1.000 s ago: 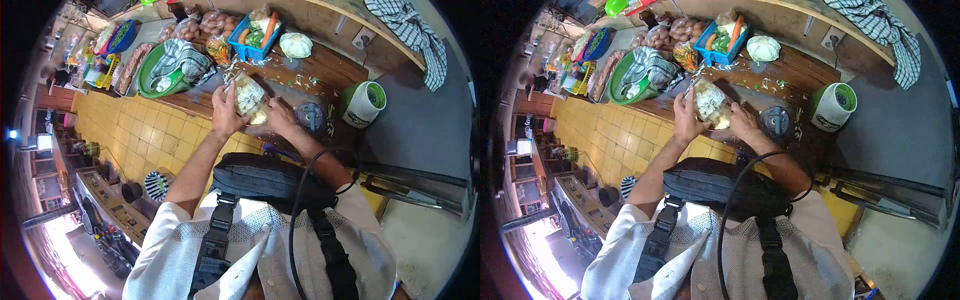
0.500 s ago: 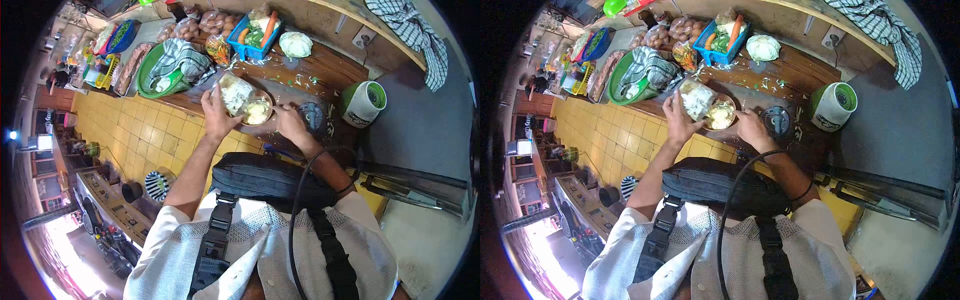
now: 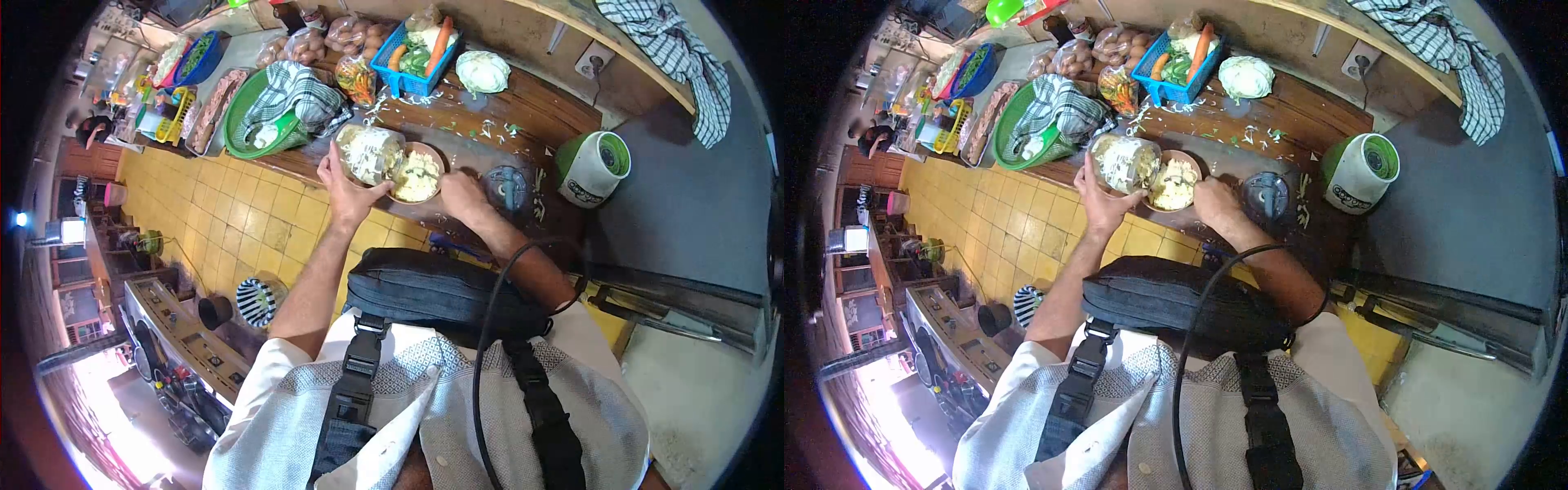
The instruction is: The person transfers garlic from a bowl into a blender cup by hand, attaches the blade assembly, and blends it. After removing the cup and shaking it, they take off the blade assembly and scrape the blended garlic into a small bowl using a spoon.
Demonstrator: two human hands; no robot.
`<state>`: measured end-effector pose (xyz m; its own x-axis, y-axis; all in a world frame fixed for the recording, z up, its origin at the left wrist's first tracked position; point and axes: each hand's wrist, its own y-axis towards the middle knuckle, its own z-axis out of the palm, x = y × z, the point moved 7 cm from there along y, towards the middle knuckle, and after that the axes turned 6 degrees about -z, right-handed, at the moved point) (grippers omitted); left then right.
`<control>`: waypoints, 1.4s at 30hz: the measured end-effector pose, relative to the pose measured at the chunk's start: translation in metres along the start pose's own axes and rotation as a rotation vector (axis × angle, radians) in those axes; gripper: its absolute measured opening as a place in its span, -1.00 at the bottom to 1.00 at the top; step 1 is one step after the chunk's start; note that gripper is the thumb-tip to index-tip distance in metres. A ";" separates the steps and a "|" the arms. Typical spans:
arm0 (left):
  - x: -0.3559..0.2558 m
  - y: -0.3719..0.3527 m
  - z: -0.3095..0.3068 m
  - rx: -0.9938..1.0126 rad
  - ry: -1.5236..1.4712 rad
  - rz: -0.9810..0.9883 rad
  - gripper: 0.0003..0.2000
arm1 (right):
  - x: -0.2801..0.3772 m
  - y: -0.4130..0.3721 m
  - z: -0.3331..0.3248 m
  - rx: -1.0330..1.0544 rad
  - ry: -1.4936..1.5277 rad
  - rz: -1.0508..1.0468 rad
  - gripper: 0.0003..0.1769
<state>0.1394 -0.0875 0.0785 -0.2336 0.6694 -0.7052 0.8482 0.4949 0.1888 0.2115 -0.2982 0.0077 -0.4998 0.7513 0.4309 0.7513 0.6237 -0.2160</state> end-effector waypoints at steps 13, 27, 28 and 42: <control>0.018 0.004 0.002 0.027 -0.061 -0.072 0.35 | -0.018 -0.046 0.019 -0.205 0.149 -0.048 -0.66; 0.026 0.022 -0.001 0.167 -0.542 -0.186 0.24 | -0.010 -0.048 -0.010 -0.266 0.176 -0.112 -0.58; 0.025 0.025 0.001 0.218 -0.720 -0.201 0.20 | -0.001 -0.049 -0.027 -0.331 0.210 -0.158 -0.55; -0.034 0.014 -0.003 0.117 -0.040 0.052 0.27 | 0.058 0.016 -0.067 -0.188 0.006 -0.195 -0.63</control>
<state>0.1579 -0.1016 0.1072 -0.1707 0.6688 -0.7236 0.9089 0.3904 0.1464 0.2229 -0.2588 0.0877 -0.6407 0.6191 0.4540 0.7083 0.7049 0.0382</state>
